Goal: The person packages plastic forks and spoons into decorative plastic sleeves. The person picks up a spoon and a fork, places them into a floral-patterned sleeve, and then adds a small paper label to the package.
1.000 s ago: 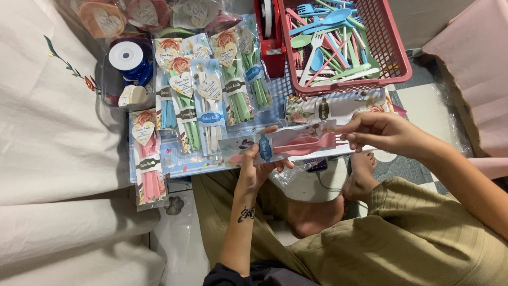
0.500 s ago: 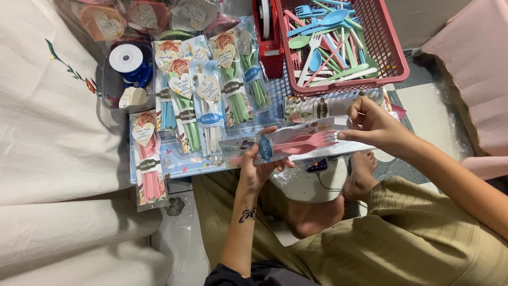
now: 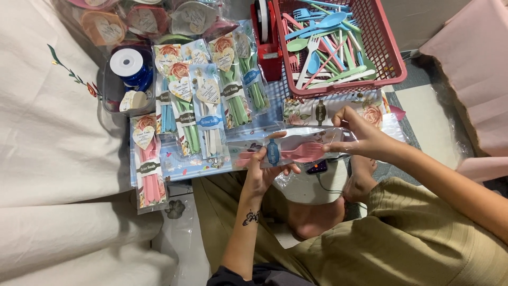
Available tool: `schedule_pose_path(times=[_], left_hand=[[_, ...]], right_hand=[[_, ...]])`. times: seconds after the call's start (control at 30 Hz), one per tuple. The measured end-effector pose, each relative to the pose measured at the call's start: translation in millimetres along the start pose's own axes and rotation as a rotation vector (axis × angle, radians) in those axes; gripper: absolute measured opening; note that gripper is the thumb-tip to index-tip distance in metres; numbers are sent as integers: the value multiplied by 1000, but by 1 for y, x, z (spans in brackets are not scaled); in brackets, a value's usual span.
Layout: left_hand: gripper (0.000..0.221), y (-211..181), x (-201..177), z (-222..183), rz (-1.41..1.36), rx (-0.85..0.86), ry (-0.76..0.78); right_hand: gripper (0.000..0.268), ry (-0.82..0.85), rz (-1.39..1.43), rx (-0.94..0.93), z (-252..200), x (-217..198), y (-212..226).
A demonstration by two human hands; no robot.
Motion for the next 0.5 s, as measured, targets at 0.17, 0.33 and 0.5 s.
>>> schedule_pose_path(times=[0.17, 0.33, 0.5], left_hand=[[46, -7, 6, 0, -6, -9, 24], [49, -4, 12, 0, 11, -38, 89], [51, 0, 7, -3, -1, -49, 66]], right_hand=[[43, -5, -3, 63, -5, 7, 30], [40, 24, 19, 72, -1, 9, 38], [43, 97, -54, -58, 11, 18, 61]])
Point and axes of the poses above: each hand's wrist, its own z-axis towards the middle knuckle, its own x-axis out of the palm, y = z × x, the point moved 6 cm from there along z, towards the middle knuckle, and after that the axes turned 7 degrees about -x, right-handed, at the moved point
